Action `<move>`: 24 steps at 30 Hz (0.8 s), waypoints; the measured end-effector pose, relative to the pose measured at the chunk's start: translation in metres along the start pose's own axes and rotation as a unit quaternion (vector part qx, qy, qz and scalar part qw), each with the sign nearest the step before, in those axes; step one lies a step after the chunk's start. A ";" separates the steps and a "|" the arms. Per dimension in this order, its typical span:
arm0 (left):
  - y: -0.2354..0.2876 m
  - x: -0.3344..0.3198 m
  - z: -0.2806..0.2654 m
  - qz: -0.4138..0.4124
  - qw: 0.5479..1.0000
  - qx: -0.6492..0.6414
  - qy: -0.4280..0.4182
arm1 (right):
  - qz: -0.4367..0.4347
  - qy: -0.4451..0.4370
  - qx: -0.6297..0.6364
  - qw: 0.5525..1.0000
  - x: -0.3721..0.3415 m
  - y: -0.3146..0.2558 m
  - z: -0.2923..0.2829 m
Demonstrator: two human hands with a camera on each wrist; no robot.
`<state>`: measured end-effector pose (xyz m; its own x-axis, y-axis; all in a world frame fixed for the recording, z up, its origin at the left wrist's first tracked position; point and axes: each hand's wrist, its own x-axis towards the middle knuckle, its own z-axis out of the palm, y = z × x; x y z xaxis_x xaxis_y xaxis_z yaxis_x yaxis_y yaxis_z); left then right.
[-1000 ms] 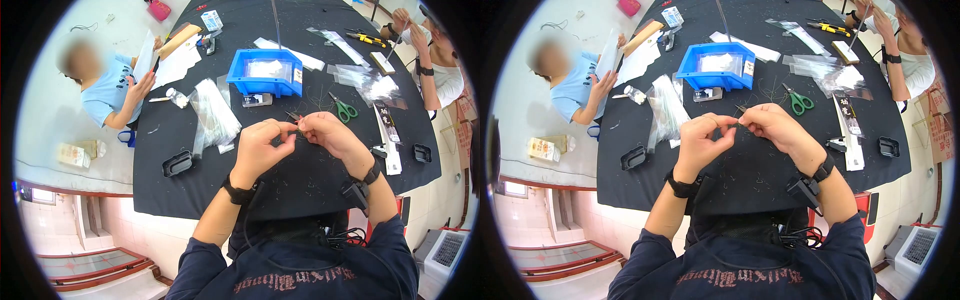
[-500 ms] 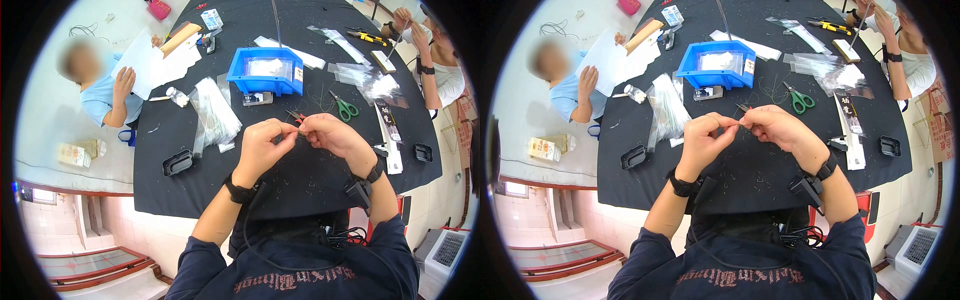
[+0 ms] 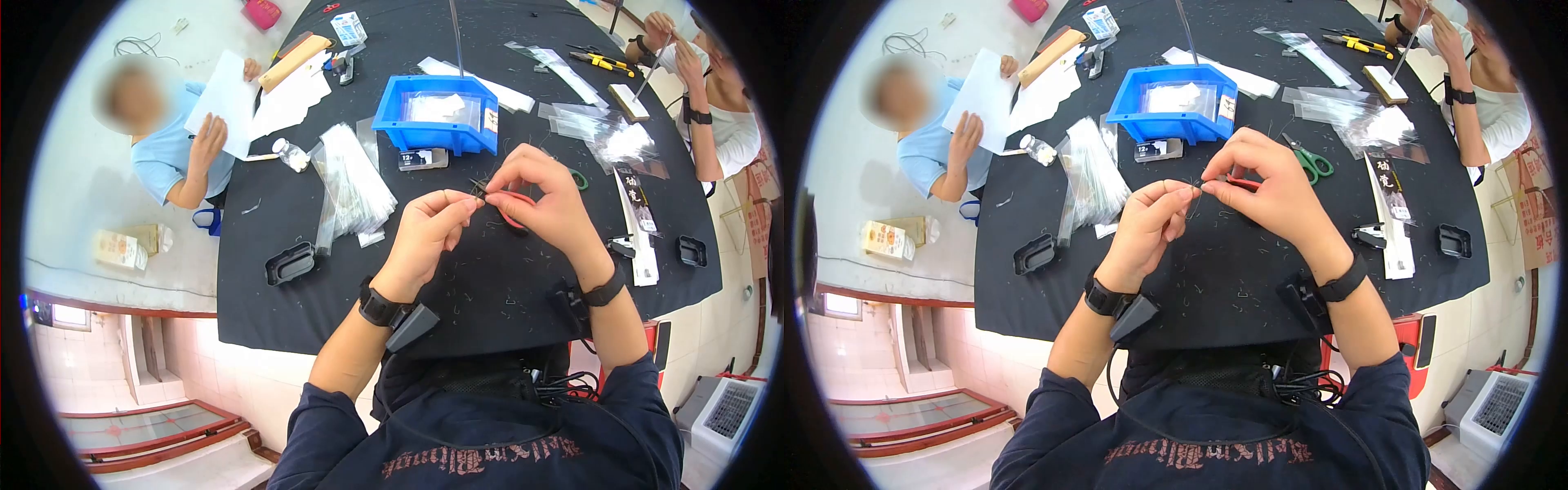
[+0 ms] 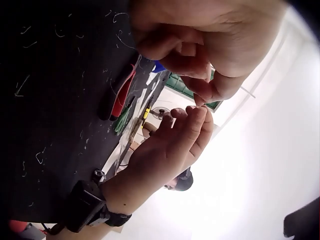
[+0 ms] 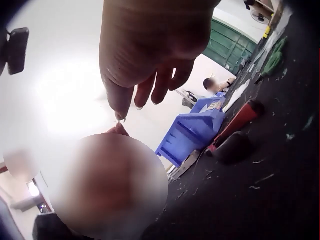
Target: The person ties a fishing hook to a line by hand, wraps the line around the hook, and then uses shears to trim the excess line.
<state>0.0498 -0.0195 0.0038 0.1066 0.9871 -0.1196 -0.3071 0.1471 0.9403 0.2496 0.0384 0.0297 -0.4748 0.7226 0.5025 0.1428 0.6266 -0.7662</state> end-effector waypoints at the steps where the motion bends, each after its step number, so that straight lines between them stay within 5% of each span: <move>1: 0.000 0.000 0.000 -0.014 1.000 -0.009 -0.007 | -0.027 -0.003 -0.003 1.000 0.000 0.000 0.001; 24: 0.002 -0.003 0.003 -0.034 0.998 0.005 -0.059 | -0.058 -0.058 -0.043 0.996 -0.002 0.000 0.007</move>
<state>0.0512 -0.0220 0.0069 0.2374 0.9606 -0.1446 -0.2862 0.2114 0.9345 0.2446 0.0352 0.0264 -0.5880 0.6093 0.5320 0.1528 0.7295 -0.6667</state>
